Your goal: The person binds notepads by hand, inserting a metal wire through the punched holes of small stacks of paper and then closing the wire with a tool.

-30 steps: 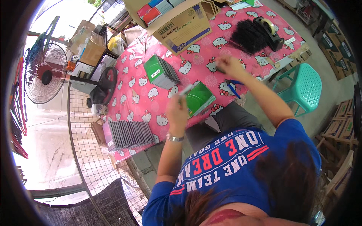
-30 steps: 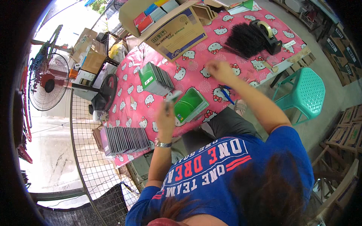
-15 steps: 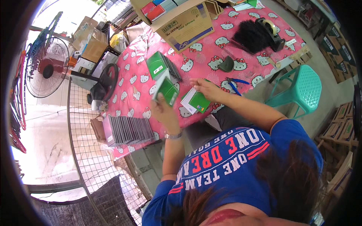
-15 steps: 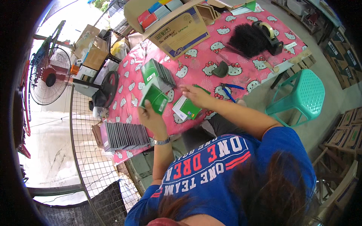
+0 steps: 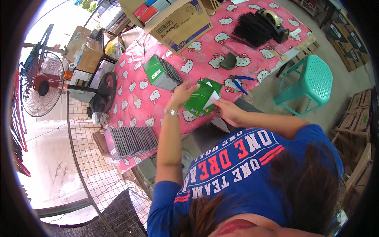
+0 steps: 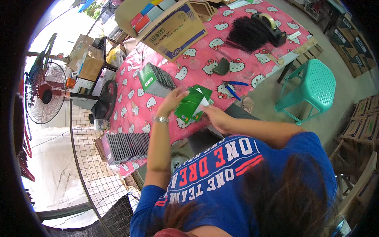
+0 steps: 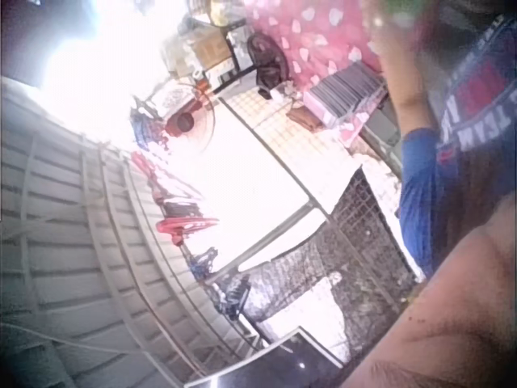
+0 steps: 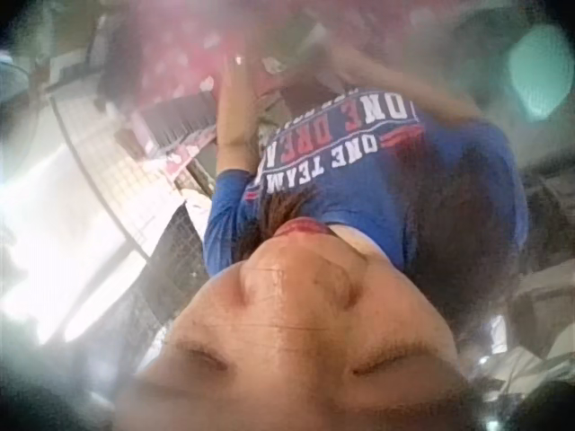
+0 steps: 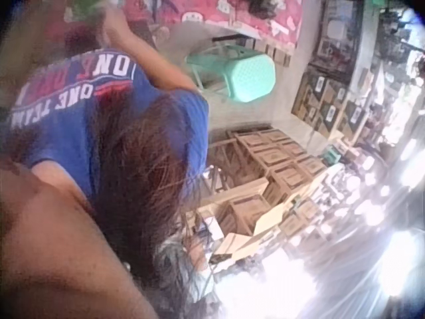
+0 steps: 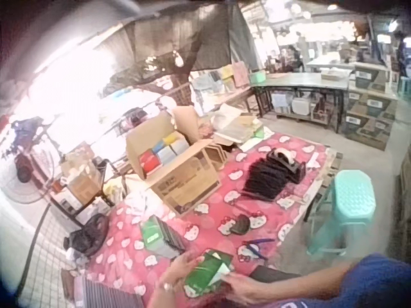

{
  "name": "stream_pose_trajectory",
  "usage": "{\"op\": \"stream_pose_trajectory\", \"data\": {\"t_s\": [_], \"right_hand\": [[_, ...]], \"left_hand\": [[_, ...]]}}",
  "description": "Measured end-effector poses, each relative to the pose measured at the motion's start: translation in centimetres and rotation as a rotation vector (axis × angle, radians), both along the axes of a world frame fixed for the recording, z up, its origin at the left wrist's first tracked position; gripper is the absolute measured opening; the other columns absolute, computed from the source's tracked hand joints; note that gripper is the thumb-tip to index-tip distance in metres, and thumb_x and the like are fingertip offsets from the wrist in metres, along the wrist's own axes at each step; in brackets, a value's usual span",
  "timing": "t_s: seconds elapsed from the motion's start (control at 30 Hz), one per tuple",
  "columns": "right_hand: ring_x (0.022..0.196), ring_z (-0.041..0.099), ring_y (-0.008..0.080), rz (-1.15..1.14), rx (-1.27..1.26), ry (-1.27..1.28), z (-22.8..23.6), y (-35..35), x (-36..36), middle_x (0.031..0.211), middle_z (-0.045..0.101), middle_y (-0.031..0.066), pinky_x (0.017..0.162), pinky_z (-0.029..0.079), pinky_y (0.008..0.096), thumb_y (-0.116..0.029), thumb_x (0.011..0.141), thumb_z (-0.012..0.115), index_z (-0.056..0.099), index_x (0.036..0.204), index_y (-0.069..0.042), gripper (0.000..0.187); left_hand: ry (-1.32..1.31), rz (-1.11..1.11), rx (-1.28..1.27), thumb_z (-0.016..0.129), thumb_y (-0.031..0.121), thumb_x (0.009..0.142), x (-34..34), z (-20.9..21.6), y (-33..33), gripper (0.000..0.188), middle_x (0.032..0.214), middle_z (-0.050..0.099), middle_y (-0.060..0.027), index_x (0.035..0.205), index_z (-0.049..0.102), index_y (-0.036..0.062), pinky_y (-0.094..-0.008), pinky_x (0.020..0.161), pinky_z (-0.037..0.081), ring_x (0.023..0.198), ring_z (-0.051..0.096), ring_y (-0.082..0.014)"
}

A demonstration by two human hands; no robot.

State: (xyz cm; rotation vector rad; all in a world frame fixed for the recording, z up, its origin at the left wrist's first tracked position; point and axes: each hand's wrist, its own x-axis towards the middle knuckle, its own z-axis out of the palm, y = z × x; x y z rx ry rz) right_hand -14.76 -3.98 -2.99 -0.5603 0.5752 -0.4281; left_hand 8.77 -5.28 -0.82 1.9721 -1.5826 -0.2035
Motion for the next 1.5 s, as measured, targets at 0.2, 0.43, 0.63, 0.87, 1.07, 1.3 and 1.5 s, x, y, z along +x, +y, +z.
{"op": "stream_pose_trajectory", "data": {"t_s": [0.2,0.43,0.63,0.87,1.07,1.3,1.5], "right_hand": [[0.129,0.038,0.0202,-0.064,-0.055,-0.124,0.5,0.2,4.4,0.139,0.043,0.0089,0.11,0.026,0.0348,-0.033,0.095,0.057,0.024,0.144,-0.005,0.066],[0.139,0.027,0.0228,0.044,-0.258,-0.001,-0.1,1.5,4.8,0.149,0.034,0.0136,0.115,0.017,0.0374,-0.029,0.091,0.059,0.018,0.15,-0.005,0.076],[0.125,0.043,0.0238,-0.085,-0.277,0.056,-1.2,1.4,4.4,0.136,0.047,0.0156,0.106,0.033,0.0351,-0.016,0.085,0.061,0.027,0.146,-0.003,0.071],[0.113,0.05,0.0235,-0.291,-0.259,0.1,-1.6,3.1,5.1,0.124,0.053,0.0137,0.098,0.04,0.0333,-0.008,0.08,0.06,0.03,0.142,-0.001,0.07],[0.12,0.048,0.0232,-0.188,-0.274,0.071,-1.8,1.6,5.1,0.135,0.05,0.0161,0.097,0.04,0.0303,-0.007,0.076,0.059,0.025,0.146,-0.001,0.078],[0.109,0.06,0.0308,0.051,-0.475,0.434,-4.0,1.2,3.0,0.14,0.05,0.023,0.088,0.048,0.0343,-0.005,0.074,0.059,0.018,0.151,-0.002,0.087],[0.095,0.064,0.03,0.222,-0.439,0.563,-3.7,0.9,2.4,0.114,0.062,0.0201,0.083,0.05,0.0396,-0.017,0.076,0.065,0.03,0.142,0.001,0.077]], "left_hand": [[0.84,-0.163,0.975,0.063,0.035,0.092,3.0,1.0,-2.2,0.046,0.109,0.067,-0.009,0.122,0.058,-0.0003,-0.0297,0.082,0.053,0.095,0.065,-0.0162],[0.976,-0.047,1.053,0.066,0.027,0.091,3.7,1.0,-2.8,0.039,0.108,0.067,-0.0096,0.119,0.058,0.001,-0.0309,0.076,0.056,0.091,0.066,-0.0158],[1.016,-0.085,0.993,0.067,0.023,0.089,4.2,0.6,-2.2,0.042,0.108,0.067,-0.0084,0.124,0.055,0.003,-0.031,0.079,0.056,0.092,0.066,-0.017],[1.001,-0.105,0.971,0.066,0.023,0.088,4.0,0.7,-2.3,0.045,0.109,0.066,-0.0084,0.126,0.053,0.0027,-0.0309,0.078,0.056,0.091,0.066,-0.0174],[1.085,-0.104,0.919,0.067,0.022,0.088,4.4,0.2,-2.1,0.049,0.11,0.065,-0.0081,0.13,0.05,0.0045,-0.0316,0.08,0.056,0.093,0.065,-0.0175],[1.112,-0.184,0.785,0.07,0.01,0.087,4.2,0.9,-1.0,0.051,0.114,0.064,-0.0114,0.132,0.047,0.0013,-0.0335,0.081,0.056,0.097,0.065,-0.0179],[1.095,-0.042,0.496,0.064,0.006,0.091,3.7,3.1,3.7,0.038,0.115,0.064,-0.0108,0.125,0.051,-0.0014,-0.0339,0.082,0.057,0.099,0.065,-0.0192]]}}
